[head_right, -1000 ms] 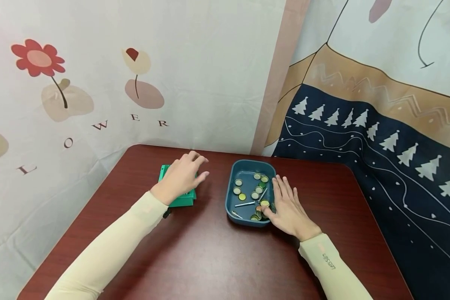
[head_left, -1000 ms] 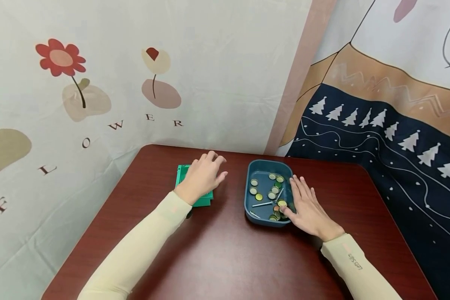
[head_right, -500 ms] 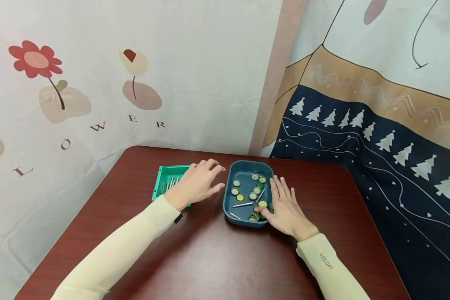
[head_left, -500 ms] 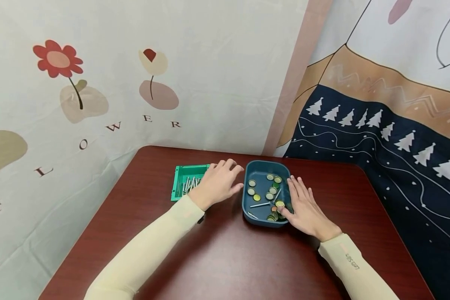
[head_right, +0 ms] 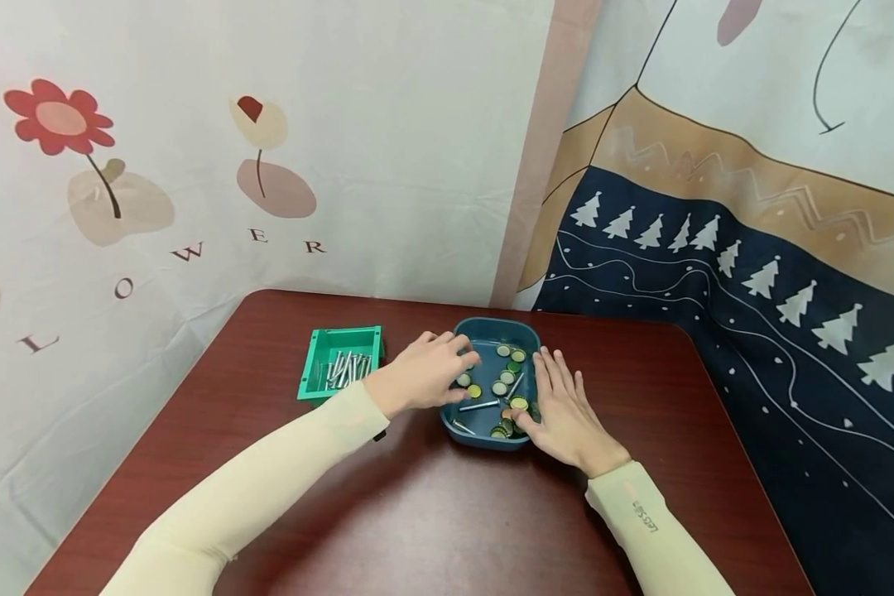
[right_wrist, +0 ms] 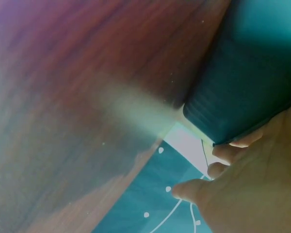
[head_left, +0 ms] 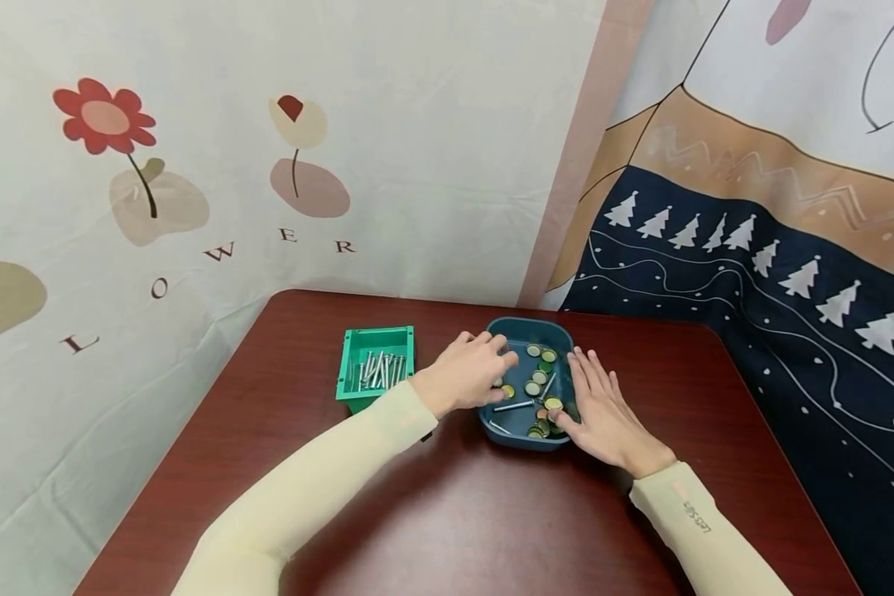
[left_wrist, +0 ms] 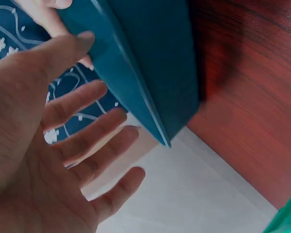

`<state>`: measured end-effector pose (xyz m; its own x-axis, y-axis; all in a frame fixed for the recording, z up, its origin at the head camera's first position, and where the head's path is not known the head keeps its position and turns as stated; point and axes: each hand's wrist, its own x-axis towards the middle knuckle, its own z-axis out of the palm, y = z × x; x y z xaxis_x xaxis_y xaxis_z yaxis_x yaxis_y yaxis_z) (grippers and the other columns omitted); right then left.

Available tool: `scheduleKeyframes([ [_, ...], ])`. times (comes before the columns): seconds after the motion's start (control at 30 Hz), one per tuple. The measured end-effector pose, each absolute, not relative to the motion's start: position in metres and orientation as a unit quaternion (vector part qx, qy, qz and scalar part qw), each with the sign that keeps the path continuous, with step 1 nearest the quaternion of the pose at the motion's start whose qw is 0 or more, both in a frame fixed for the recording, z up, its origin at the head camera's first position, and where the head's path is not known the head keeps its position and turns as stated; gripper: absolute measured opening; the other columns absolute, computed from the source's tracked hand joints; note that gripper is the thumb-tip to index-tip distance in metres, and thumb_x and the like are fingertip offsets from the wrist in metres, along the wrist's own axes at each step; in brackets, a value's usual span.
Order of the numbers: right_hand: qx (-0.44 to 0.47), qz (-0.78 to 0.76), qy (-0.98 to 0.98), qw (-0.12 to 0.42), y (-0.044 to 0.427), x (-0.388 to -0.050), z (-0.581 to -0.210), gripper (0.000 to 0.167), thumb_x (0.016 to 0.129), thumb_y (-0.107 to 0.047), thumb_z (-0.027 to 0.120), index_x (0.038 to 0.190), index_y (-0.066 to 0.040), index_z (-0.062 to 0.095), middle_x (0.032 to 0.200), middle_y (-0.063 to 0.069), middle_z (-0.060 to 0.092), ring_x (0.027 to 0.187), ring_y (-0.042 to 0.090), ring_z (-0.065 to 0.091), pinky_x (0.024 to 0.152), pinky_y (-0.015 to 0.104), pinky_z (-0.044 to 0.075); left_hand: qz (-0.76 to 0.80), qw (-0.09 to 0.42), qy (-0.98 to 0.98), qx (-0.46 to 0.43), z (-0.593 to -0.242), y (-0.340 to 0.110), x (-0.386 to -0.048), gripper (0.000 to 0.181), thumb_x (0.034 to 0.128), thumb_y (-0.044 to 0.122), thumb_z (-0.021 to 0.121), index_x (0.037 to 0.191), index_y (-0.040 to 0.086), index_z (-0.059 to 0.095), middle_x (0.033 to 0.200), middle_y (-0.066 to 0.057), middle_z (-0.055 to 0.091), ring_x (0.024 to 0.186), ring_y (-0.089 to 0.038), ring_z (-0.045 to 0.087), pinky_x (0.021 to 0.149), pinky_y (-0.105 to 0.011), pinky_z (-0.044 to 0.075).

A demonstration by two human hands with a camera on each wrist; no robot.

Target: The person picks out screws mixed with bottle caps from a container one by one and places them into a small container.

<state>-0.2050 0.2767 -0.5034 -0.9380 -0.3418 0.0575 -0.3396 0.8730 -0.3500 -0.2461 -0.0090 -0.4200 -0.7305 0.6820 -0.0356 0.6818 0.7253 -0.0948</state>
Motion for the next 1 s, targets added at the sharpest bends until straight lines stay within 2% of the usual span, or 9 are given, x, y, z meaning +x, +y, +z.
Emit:
scheduleKeyframes([
  [0.13,-0.178,-0.178,0.968,0.001,0.277,-0.205,-0.503,0.100,0.115,-0.050,0.067,0.185,0.001,0.015,0.195,0.026,0.013,0.181,0.056,0.009,0.138,0.087,0.016,0.099,-0.021,-0.908,-0.406,-0.420,0.005,-0.248,0.064,0.1028,0.060,0.087,0.157,0.028,0.075,0.157,-0.004,0.073,0.138,-0.023,0.069,0.112,-0.046,0.062],
  [0.27,-0.179,-0.179,0.967,0.001,0.278,-0.205,-0.504,0.100,0.115,-0.050,0.066,0.185,0.000,0.014,0.195,0.026,0.013,0.181,0.055,0.009,0.138,0.087,0.015,0.140,-0.043,-0.891,-0.430,-0.414,0.019,-0.250,0.067,0.1005,0.064,0.087,0.156,0.029,0.076,0.158,-0.001,0.074,0.141,-0.023,0.070,0.116,-0.047,0.062],
  [0.37,-0.180,-0.182,0.967,0.001,0.278,-0.205,-0.504,0.101,0.115,-0.050,0.066,0.186,0.000,0.014,0.195,0.025,0.013,0.181,0.055,0.009,0.138,0.088,0.015,0.173,-0.062,-0.881,-0.435,-0.409,0.031,-0.252,0.067,0.0991,0.068,0.087,0.154,0.031,0.076,0.151,0.003,0.078,0.137,-0.020,0.073,0.119,-0.047,0.062],
  [0.5,-0.181,-0.185,0.966,0.006,0.278,-0.205,-0.503,0.101,0.115,-0.050,0.066,0.185,0.000,0.014,0.195,0.025,0.013,0.181,0.054,0.008,0.138,0.088,0.014,0.214,-0.099,-0.870,-0.434,-0.407,0.049,-0.249,0.062,0.0993,0.069,0.086,0.146,0.030,0.080,0.136,0.008,0.083,0.120,-0.013,0.079,0.111,-0.040,0.067],
  [0.6,-0.184,-0.184,0.966,0.005,0.278,-0.205,-0.503,0.101,0.115,-0.050,0.066,0.185,0.001,0.015,0.195,0.025,0.013,0.181,0.055,0.008,0.138,0.088,0.014,0.255,-0.124,-0.862,-0.421,-0.405,0.063,-0.244,0.056,0.1018,0.066,0.084,0.146,0.031,0.080,0.136,0.011,0.082,0.116,-0.009,0.080,0.105,-0.034,0.068],
  [0.8,-0.187,-0.183,0.965,0.004,0.279,-0.205,-0.503,0.100,0.115,-0.046,0.068,0.185,0.001,0.015,0.196,0.024,0.011,0.182,0.055,0.008,0.137,0.088,0.015,0.311,-0.168,-0.853,-0.384,-0.402,0.090,-0.236,0.047,0.1077,0.053,0.081,0.152,0.039,0.074,0.145,0.016,0.078,0.126,-0.003,0.075,0.112,-0.030,0.063],
  [0.93,-0.189,-0.184,0.965,0.005,0.279,-0.205,-0.503,0.100,0.114,-0.045,0.068,0.185,0.001,0.015,0.196,0.024,0.011,0.182,0.055,0.008,0.137,0.089,0.016,0.321,-0.185,-0.850,-0.375,-0.416,0.100,-0.244,0.047,0.1102,0.048,0.078,0.156,0.040,0.071,0.147,0.017,0.077,0.125,-0.002,0.075,0.112,-0.030,0.063],
  [1.0,-0.189,-0.185,0.964,0.005,0.279,-0.205,-0.503,0.100,0.114,-0.046,0.068,0.185,0.002,0.015,0.196,0.024,0.011,0.182,0.055,0.008,0.137,0.089,0.015,0.317,-0.178,-0.848,-0.385,-0.434,0.104,-0.257,0.046,0.1089,0.046,0.079,0.154,0.040,0.073,0.145,0.016,0.077,0.120,-0.004,0.076,0.108,-0.032,0.066],
])
